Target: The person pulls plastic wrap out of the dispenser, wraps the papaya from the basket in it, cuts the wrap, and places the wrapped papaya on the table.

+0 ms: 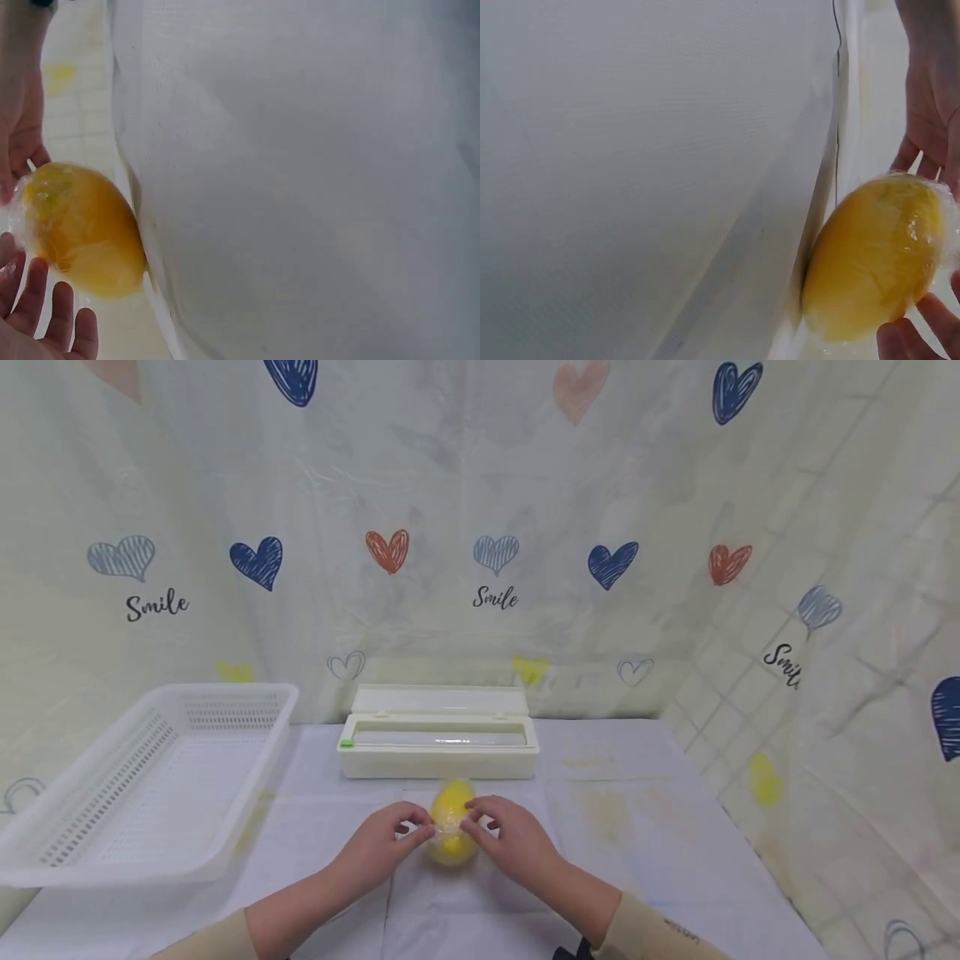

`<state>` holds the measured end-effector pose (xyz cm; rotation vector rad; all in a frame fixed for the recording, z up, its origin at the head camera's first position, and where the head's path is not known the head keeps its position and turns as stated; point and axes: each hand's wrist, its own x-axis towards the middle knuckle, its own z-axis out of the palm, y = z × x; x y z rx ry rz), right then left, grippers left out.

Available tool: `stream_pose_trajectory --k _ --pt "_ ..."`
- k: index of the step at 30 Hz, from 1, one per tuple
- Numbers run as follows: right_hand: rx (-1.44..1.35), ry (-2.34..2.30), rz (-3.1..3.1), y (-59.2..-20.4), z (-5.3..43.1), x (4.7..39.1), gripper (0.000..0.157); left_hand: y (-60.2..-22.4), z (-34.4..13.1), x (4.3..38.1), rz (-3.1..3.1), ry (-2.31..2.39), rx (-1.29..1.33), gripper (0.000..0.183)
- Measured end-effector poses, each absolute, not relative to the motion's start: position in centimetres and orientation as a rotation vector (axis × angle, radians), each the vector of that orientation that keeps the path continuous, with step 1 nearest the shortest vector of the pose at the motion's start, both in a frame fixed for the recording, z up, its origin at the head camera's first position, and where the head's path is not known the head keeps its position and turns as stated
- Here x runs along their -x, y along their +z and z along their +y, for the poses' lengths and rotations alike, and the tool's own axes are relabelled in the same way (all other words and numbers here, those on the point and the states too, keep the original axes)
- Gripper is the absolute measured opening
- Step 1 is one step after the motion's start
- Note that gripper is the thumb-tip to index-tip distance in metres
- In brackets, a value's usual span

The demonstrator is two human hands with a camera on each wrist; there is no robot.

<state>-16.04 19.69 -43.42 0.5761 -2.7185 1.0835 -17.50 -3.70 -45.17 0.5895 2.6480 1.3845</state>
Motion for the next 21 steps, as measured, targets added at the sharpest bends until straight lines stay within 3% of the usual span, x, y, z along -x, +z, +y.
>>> stream_pose_trajectory --k 5,9,14,21 --pt "-0.451 1.06 -2.77 -43.64 20.04 16.2 0.014 -45.22 -3.53 17.66 2.625 1.416 -0.502 0.01" --pt "-0.513 1.076 -2.793 -43.59 20.43 16.05 0.004 -45.2 -3.59 17.78 2.585 1.428 -0.464 0.012" --pt "-0.634 1.124 -2.773 -43.64 20.55 15.81 0.018 -45.54 -3.64 18.08 2.561 1.425 -0.495 0.014" --pt "-0.605 1.096 -2.747 -43.99 20.1 15.97 0.012 -45.79 -3.15 18.43 2.532 1.435 -0.515 0.015"
